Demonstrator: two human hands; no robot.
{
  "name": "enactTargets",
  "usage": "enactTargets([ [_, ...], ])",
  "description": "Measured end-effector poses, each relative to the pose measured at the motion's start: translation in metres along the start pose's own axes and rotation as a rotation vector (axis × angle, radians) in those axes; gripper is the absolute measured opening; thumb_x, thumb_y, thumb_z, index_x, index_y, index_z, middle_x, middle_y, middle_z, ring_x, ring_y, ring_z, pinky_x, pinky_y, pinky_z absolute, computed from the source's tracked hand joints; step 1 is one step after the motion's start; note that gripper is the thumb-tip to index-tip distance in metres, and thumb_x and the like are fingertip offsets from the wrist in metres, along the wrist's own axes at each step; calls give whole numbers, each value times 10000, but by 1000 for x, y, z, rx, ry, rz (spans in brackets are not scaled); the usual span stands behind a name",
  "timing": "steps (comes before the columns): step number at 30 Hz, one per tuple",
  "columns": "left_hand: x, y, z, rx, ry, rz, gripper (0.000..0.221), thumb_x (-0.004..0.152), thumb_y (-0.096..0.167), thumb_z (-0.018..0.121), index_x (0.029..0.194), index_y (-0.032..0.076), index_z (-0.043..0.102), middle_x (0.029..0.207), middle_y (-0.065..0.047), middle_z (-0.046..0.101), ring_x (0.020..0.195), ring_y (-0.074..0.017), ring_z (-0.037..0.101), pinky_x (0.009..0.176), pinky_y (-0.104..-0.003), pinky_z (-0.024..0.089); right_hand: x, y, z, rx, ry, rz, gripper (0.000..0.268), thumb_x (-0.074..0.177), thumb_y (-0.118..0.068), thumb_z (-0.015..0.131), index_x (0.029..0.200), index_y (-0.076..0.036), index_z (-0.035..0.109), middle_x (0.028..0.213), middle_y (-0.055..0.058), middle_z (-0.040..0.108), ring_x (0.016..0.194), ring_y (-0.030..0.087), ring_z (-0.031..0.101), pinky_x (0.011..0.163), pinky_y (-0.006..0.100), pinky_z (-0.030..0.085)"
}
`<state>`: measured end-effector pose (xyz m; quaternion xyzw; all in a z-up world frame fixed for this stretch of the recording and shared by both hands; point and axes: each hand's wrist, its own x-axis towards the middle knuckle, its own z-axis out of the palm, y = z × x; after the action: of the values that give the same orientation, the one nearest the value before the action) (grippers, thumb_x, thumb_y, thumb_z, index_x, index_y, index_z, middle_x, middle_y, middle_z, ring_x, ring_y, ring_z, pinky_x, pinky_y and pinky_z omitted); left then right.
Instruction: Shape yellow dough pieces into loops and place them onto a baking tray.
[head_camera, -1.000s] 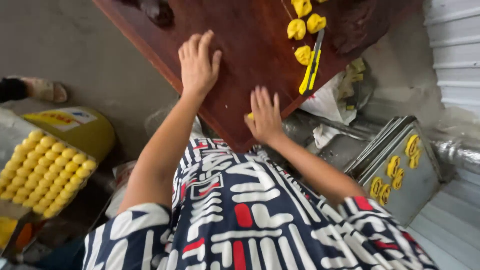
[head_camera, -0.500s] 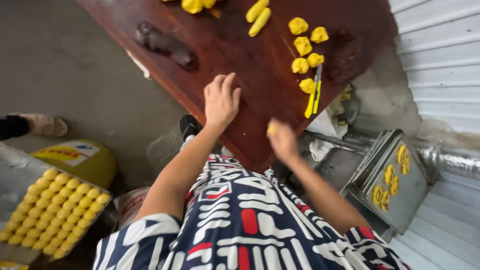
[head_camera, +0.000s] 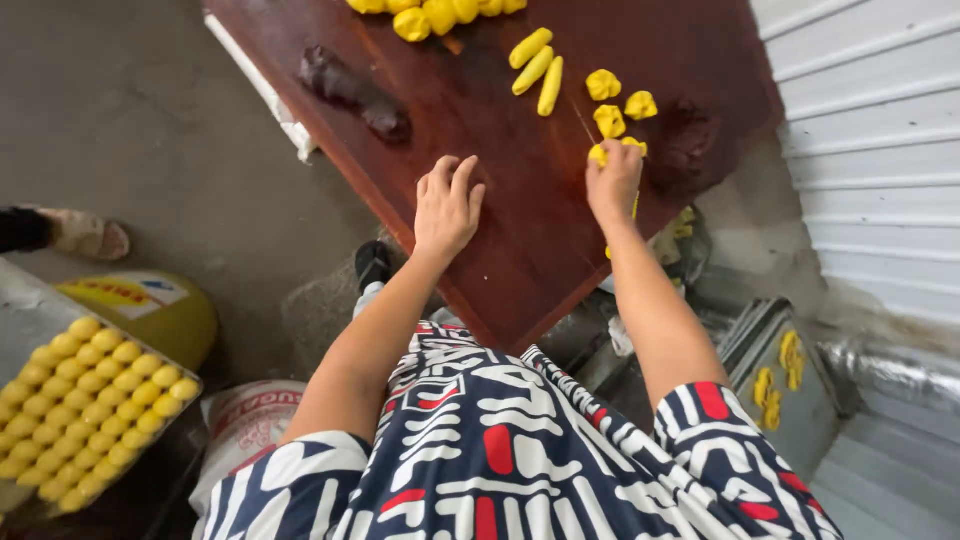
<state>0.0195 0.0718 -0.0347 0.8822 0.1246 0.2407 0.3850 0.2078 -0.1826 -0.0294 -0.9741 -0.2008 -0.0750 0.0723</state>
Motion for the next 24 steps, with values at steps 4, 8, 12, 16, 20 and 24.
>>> enactTargets([
  [4, -1, 7, 1, 4, -3, -4, 423, 1004, 242, 675, 1390, 110, 564, 1324, -148, 539, 1162, -358, 560, 1029, -463, 450, -24, -9, -39, 397, 156, -137, 417, 891, 7, 727, 1278, -9, 571, 1225, 155, 592, 1117, 375, 604, 980, 474, 506],
  [8, -5, 6, 10, 52, 14, -26, 414, 1002, 239, 683, 1384, 129, 568, 1334, -139, 534, 1156, -378, 556, 1016, -463, 462, -96, -43, -52, 454, 180, -226, 232, 924, 41, 716, 1123, -47, 637, 1221, 125, 636, 1125, 349, 644, 1002, 427, 537],
  [12, -13, 5, 12, 98, 10, -14, 399, 1010, 214, 688, 1386, 143, 573, 1355, -149, 514, 1148, -383, 556, 1003, -473, 471, -145, -64, -33, 637, 109, -106, 215, 904, 13, 723, 1112, -20, 682, 1161, 183, 591, 987, 310, 636, 861, 384, 548],
  [16, -13, 4, 13, 127, 33, -7, 387, 1016, 196, 693, 1383, 150, 577, 1367, -150, 505, 1170, -386, 555, 1012, -474, 472, -161, -67, -42, 707, 109, 4, 221, 935, -23, 733, 1152, -8, 695, 1085, 129, 619, 963, 296, 630, 801, 367, 551],
  [20, -15, 5, 21, 146, 19, -29, 372, 1033, 194, 693, 1383, 146, 577, 1372, -146, 506, 1180, -381, 556, 1024, -475, 474, -172, -55, -30, 608, 114, -114, 228, 964, -68, 748, 1182, -14, 706, 1088, 118, 616, 975, 306, 625, 863, 405, 531],
  [24, -11, 0, 20, 179, 43, 0, 382, 1019, 195, 696, 1379, 140, 580, 1366, -151, 503, 1176, -380, 554, 1020, -477, 472, -127, -68, -59, 455, 126, -247, 240, 987, -179, 735, 1188, -59, 682, 1170, 130, 593, 1098, 336, 575, 962, 469, 476],
])
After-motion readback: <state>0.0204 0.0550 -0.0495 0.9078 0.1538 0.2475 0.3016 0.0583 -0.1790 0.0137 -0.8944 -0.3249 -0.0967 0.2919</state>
